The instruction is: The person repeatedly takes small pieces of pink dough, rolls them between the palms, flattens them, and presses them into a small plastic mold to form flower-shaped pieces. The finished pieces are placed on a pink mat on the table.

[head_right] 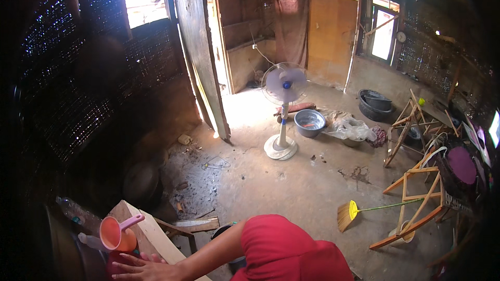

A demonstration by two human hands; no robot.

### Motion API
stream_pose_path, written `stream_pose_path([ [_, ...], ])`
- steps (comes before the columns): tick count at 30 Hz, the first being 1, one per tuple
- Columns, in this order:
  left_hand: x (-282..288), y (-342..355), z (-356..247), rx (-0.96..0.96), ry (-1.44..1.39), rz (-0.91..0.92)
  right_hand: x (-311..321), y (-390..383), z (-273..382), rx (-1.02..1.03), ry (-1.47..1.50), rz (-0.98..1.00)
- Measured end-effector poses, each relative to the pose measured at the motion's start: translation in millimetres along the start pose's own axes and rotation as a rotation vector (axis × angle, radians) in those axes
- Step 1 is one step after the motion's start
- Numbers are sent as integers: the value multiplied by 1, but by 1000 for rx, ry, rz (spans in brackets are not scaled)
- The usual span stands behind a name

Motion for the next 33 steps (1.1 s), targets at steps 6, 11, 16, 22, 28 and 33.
stream_pose_path([
  [6,18,40,-4,22,22,-24,-16,8,-6,188,-74,-71],
  [11,39,72,-32,-62,47,-86,-37,30,-35,24,38,-112],
  [16,49,92,-33,-22,63,-143,-46,51,-76,26,239,-144],
  [22,58,105,-26,55,57,-164,-42,65,-78,168,77,-90],
  [28,66,107,-18,112,37,-190,-27,55,-65,252,50,21],
  [33,94,85,-20,106,-19,-272,-37,34,-52,113,145,231],
])
Point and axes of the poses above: each hand's wrist, its own y-axis towards the middle knuckle, its own x-axis out of the back of the hand, z = x × y, the point moved 2 cm from there along y, towards the middle knuckle, and after that the axes turned 7 degrees about -x, right-handed, at the moved point
